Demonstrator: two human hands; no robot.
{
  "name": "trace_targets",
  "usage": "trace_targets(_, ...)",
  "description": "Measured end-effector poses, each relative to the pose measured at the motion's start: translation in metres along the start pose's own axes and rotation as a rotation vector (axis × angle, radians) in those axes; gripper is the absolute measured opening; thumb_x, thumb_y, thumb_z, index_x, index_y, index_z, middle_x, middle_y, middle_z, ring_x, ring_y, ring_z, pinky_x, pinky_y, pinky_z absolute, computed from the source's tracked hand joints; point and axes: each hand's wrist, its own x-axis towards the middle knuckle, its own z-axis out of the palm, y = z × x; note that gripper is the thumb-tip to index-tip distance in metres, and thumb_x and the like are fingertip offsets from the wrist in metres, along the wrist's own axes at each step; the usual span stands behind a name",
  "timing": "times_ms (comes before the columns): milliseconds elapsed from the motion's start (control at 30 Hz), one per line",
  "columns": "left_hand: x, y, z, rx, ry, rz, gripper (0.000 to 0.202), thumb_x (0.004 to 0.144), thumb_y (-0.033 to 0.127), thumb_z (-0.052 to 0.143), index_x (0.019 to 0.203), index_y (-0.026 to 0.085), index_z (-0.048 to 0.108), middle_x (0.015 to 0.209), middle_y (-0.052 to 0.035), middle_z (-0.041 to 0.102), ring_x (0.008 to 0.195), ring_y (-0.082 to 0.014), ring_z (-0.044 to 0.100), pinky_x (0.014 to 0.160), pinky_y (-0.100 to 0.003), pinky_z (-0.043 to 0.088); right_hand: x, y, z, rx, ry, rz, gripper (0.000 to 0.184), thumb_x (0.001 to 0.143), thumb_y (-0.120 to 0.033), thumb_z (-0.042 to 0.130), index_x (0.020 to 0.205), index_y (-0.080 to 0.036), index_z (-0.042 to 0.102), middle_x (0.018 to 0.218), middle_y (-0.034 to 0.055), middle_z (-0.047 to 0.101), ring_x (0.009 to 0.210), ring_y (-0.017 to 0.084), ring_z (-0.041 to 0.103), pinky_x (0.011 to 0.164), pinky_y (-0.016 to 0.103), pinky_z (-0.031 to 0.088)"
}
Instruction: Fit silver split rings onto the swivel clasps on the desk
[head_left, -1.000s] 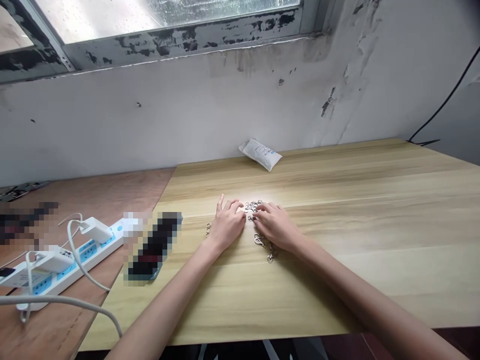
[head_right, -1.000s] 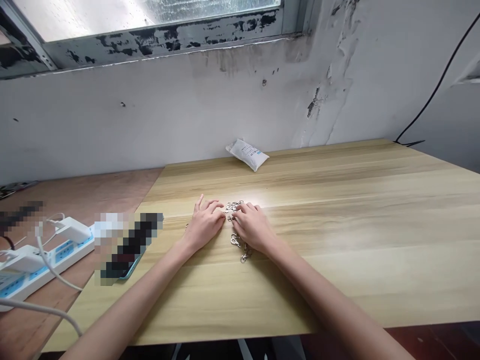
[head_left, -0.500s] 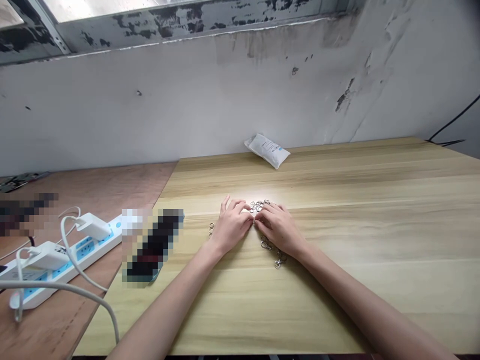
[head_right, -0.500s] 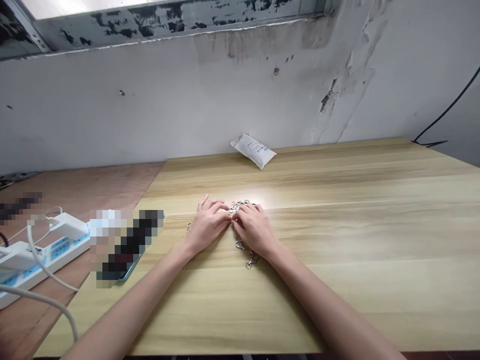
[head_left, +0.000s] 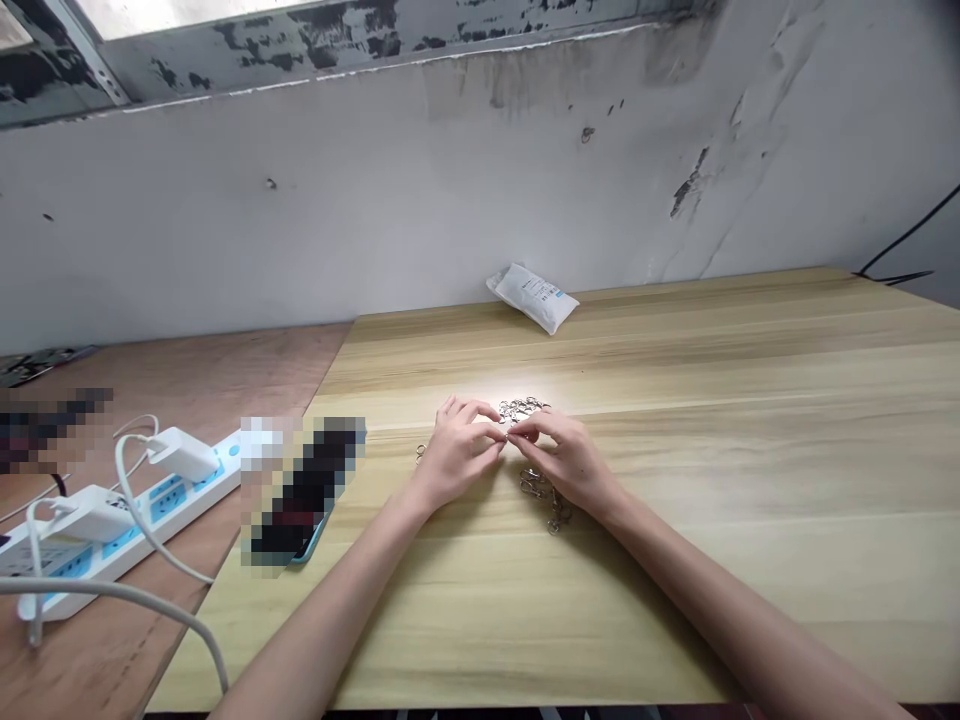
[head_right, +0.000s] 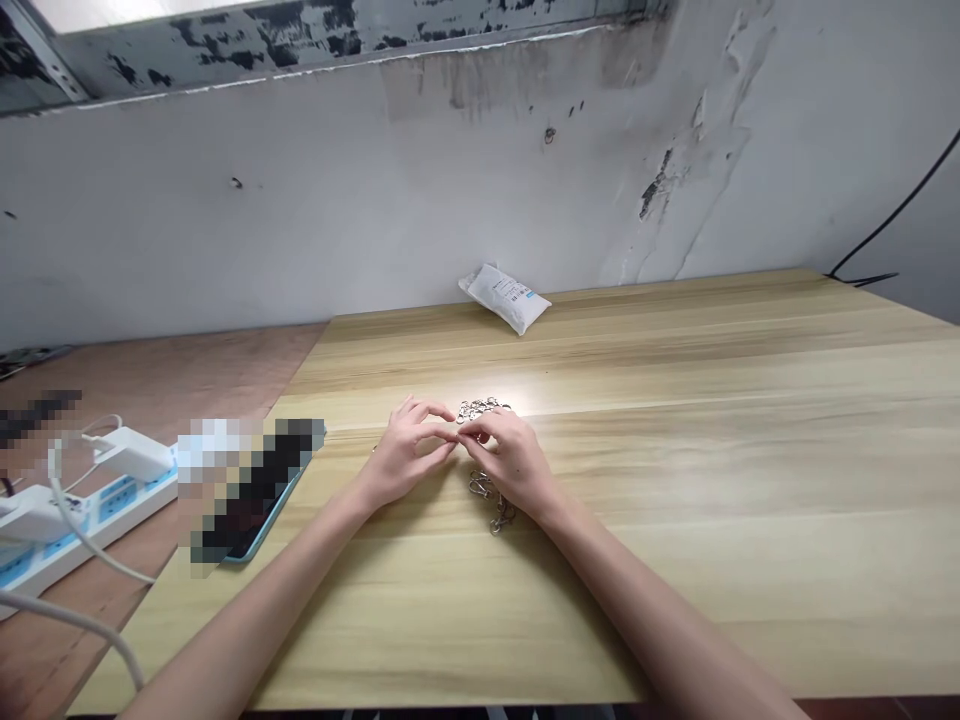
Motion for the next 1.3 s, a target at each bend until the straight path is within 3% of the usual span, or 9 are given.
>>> trace_targets(233, 0.001, 0.003, -0.007, 0.045, 0.085, -0.089, 0.008, 0.086, 0.022, 0.062, 0.083, 0.024, 0.068, 0.11, -0.0026, 0.065, 0.114, -0.0218, 0.055, 0.115, -0.054, 0.024, -0.001, -0.011, -0.005, -0.057, -0.045, -0.074, 0.013, 0.091, -0.027, 0.06, 0.081, -0.022, 0.067, 0.082, 0.0041, 0.071, 0.08, 0.019, 0.062, 0.079, 0.034, 0.045)
trace_targets(367, 0.001, 0.003, -0.01, 0.107, 0.172, -0.056, 0.009, 0.087, 0.021, 0.06, 0.084, 0.023, 0.068, 0.119, -0.0043, 0.063, 0.129, -0.0247, 0.046, 0.116, -0.055, 0.023, -0.001, -0.011, -0.004, -0.197, 0.036, 0.021, 0.013, 0.089, -0.034, 0.062, 0.091, -0.022, 0.068, 0.105, 0.0082, 0.07, 0.102, 0.024, 0.061, 0.092, 0.042, 0.039)
trace_targets(433, 0.0, 0.006, -0.01, 0.144, 0.173, -0.02, 0.009, 0.087, 0.022, 0.06, 0.085, 0.024, 0.068, 0.125, -0.0035, 0.061, 0.135, -0.0251, 0.041, 0.118, -0.056, 0.018, -0.001, -0.008, -0.001, -0.208, 0.016, 0.034, 0.019, 0.088, -0.036, 0.064, 0.102, -0.024, 0.068, 0.119, 0.0092, 0.066, 0.112, 0.026, 0.057, 0.096, 0.043, 0.038)
trace_targets(500, 0.0, 0.009, -0.01, 0.173, 0.164, 0.012, 0.009, 0.088, 0.022, 0.059, 0.086, 0.025, 0.068, 0.129, -0.0028, 0.059, 0.138, -0.0249, 0.037, 0.119, -0.057, 0.014, -0.001, -0.003, 0.001, -0.202, -0.036, 0.003, 0.015, 0.09, -0.034, 0.062, 0.101, -0.026, 0.069, 0.124, 0.0076, 0.064, 0.117, 0.025, 0.055, 0.098, 0.043, 0.038)
trace_targets(633, -0.001, 0.012, -0.011, 0.205, 0.161, 0.024, 0.01, 0.089, 0.022, 0.058, 0.086, 0.025, 0.068, 0.132, -0.0028, 0.057, 0.14, -0.0248, 0.034, 0.12, -0.058, 0.012, 0.002, 0.005, -0.004, -0.217, -0.056, -0.059, 0.011, 0.091, -0.027, 0.059, 0.085, -0.024, 0.068, 0.117, 0.0056, 0.068, 0.113, 0.023, 0.056, 0.098, 0.042, 0.037)
trace_targets(767, -0.002, 0.006, -0.011, 0.189, 0.089, -0.018, 0.011, 0.088, 0.022, 0.057, 0.085, 0.025, 0.067, 0.133, -0.0026, 0.057, 0.141, -0.0256, 0.033, 0.119, -0.062, 0.011, 0.007, 0.002, -0.016, -0.396, -0.009, -0.17, 0.012, 0.094, -0.024, 0.056, 0.088, -0.024, 0.066, 0.104, 0.0033, 0.071, 0.102, 0.021, 0.059, 0.103, 0.044, 0.03)
trace_targets(900, -0.003, 0.002, -0.008, 0.166, 0.001, -0.04, 0.013, 0.089, 0.021, 0.055, 0.084, 0.024, 0.066, 0.135, -0.0026, 0.056, 0.142, -0.0266, 0.032, 0.117, -0.065, 0.011, 0.003, -0.013, -0.017, -0.599, -0.055, -0.327, 0.022, 0.097, -0.018, 0.048, 0.095, -0.025, 0.068, 0.087, 0.0017, 0.072, 0.087, 0.018, 0.058, 0.093, 0.039, 0.036)
trace_targets(1067, -0.003, -0.004, -0.017, 0.224, -0.096, 0.003, 0.013, 0.087, 0.019, 0.057, 0.079, 0.021, 0.067, 0.135, -0.0051, 0.056, 0.141, -0.0288, 0.033, 0.117, -0.066, 0.013, -0.014, -0.028, -0.003, -0.582, -0.179, -0.574, 0.031, 0.096, -0.011, 0.042, 0.107, -0.026, 0.066, 0.104, 0.0043, 0.07, 0.094, 0.018, 0.057, 0.095, 0.039, 0.037)
trace_targets(1300, -0.023, -0.033, -0.052, 0.36, -0.063, 0.038, 0.012, 0.085, 0.022, 0.062, 0.076, 0.024, 0.07, 0.131, -0.0032, 0.06, 0.138, -0.0287, 0.038, 0.117, -0.064, 0.018, -0.025, -0.029, -0.012, -0.546, -0.355, -0.423, 0.021, 0.093, -0.016, 0.048, 0.087, -0.022, 0.068, 0.087, 0.0058, 0.064, 0.082, 0.018, 0.054, 0.079, 0.034, 0.039)
